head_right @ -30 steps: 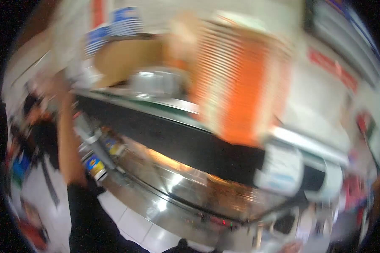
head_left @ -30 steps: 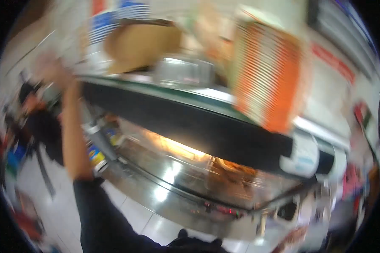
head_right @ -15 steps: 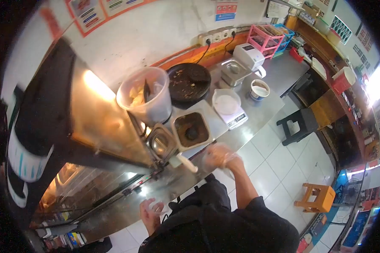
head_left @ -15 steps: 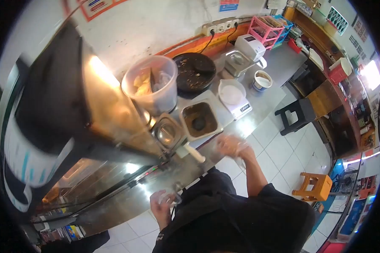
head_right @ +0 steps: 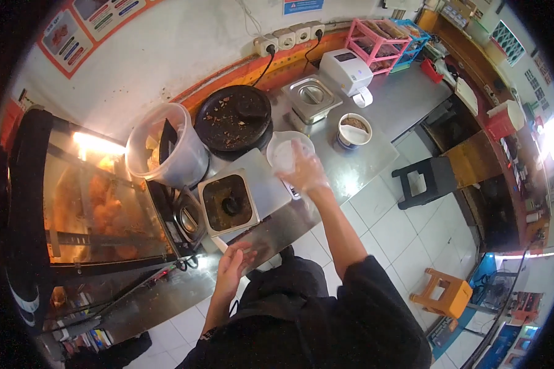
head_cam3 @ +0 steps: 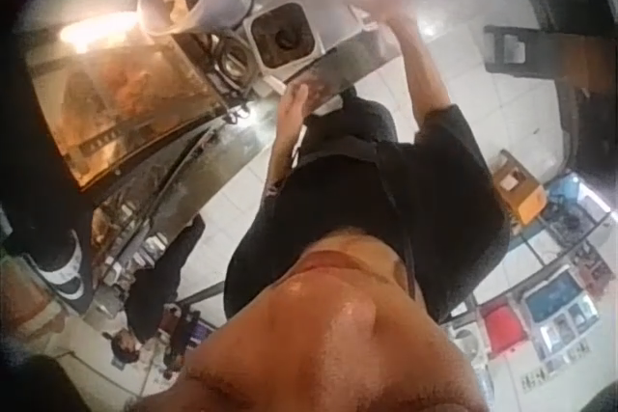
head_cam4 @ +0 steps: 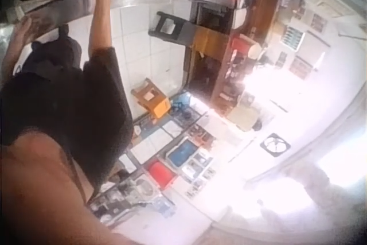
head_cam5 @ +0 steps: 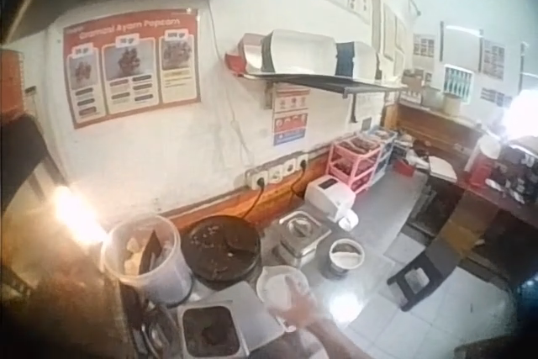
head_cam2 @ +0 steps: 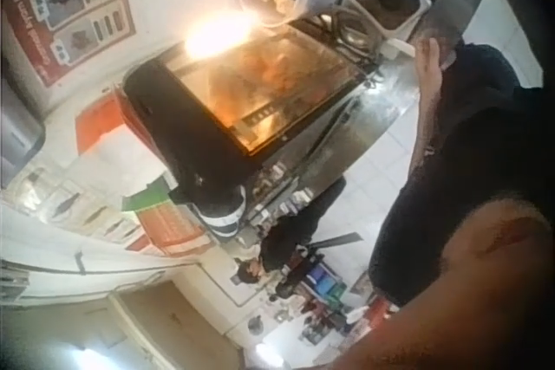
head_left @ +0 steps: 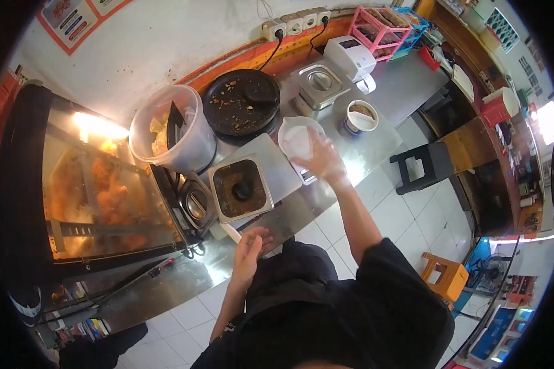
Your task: Preparing and packaging a meal box with fried chicken, rice, and sauce.
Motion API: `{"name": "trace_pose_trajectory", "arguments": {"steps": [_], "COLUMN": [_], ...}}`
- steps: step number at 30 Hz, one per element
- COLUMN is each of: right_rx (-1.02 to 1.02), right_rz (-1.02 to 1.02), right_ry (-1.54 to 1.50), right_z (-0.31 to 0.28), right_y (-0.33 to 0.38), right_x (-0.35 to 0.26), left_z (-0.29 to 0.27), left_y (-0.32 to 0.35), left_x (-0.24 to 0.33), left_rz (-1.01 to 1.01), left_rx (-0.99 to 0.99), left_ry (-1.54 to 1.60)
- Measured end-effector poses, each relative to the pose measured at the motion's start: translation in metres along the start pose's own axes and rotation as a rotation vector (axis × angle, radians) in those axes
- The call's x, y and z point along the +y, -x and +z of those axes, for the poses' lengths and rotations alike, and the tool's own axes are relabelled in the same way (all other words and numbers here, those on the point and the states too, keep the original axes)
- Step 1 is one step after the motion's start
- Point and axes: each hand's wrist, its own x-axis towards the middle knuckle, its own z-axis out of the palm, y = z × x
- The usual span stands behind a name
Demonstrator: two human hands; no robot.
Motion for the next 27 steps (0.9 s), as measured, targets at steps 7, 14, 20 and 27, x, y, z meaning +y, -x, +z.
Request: {"name": "trace_pose_trajectory", "arguments": {"steps": [7, 14, 20, 27], "right_rx": [-0.136, 0.439, 0.196, 0.206], "right_rz": [0.102, 0.292, 0.368, 0.340], "right_ry": [0.280, 0.005, 0.273, 0.314], "right_z": [0.018, 0.046, 0.082, 0.078], "right_y": [-0.048, 0.026, 0.072, 0.080], "right_x": [-0.003, 0.073, 0.099, 0.073], "left_z": [-0.024, -0.046, -0.053, -0.066], "left_y": [0.027, 0.067, 0.049, 0.034], "left_x": [0.000, -0.006, 0.015, 0.051], "left_rz": [0.157, 0.172, 0.132, 0.200], "left_rx": [0.211, 0.520, 0.221, 0.126], "left_ry": [-0.328, -0.222, -0.262, -0.395]}}
